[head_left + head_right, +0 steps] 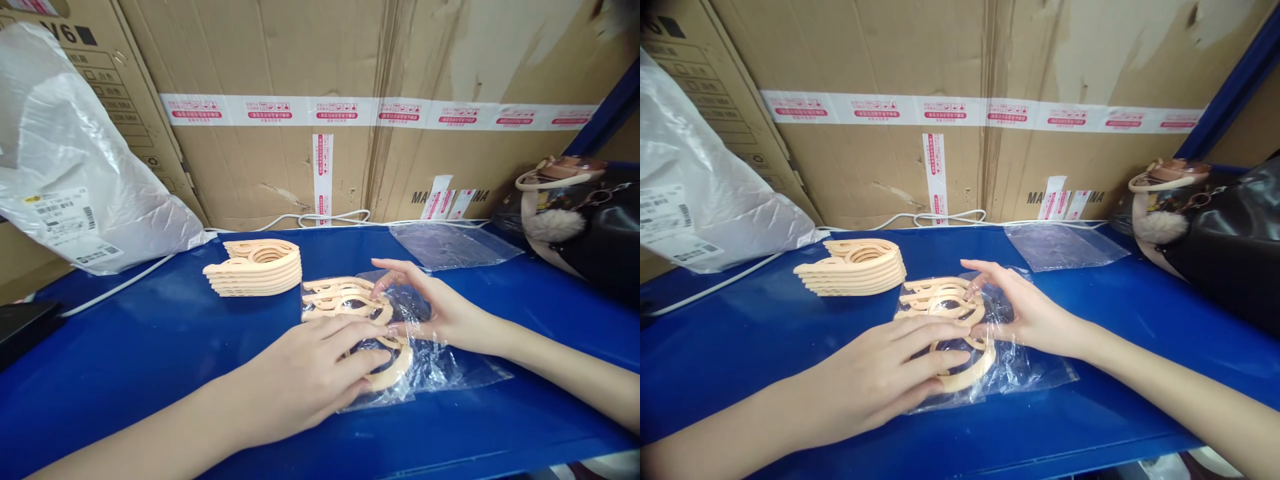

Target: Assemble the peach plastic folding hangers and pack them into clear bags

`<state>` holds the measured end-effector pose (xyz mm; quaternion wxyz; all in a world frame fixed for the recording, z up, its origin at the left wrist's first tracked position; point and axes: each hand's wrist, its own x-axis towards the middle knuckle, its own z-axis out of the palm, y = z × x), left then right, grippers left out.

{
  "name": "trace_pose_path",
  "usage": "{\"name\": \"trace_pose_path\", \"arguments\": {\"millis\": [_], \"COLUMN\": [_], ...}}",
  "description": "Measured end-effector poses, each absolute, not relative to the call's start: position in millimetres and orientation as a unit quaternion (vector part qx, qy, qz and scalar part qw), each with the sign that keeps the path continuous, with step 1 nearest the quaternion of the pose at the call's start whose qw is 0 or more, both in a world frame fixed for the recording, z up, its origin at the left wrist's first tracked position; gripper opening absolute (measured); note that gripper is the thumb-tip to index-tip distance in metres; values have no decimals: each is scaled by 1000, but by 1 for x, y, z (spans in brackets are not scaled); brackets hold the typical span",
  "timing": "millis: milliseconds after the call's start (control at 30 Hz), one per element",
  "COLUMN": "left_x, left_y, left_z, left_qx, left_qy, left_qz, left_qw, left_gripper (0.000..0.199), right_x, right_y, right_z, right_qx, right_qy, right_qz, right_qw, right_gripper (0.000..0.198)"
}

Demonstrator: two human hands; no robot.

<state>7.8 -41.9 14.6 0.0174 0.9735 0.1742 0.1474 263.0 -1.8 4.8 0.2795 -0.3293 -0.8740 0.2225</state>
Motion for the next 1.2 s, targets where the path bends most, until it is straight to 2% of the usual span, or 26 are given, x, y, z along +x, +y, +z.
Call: {"name": "trace_pose_path", "arguments": {"millis": [233,433,633,900,1200], "left_x": [9,10,10,8,8], "left_y": [-42,-44,-43,-46,-49], "left_z": [4,4,3,3,3], "left_qx": [974,975,975,977,976], "left_qy": [138,131,130,108,104], "left_qz": [173,172,174,174,180], "left_qw": [-50,-55,-53,-54,-60], "left_gripper": [28,27,27,28,33], "right_x": [267,267,266,271,284], "right_y": [3,0,-3,-8,-5], "right_z": [2,1,5,15,27], "right_qx": [-316,-319,-311,-334,-359], "right_qy": [-890,-907,-915,-917,-904], "right_qz": [197,135,131,129,186], "right_qw": [265,239,221,176,141], "right_gripper": [65,52,39,42,43]}}
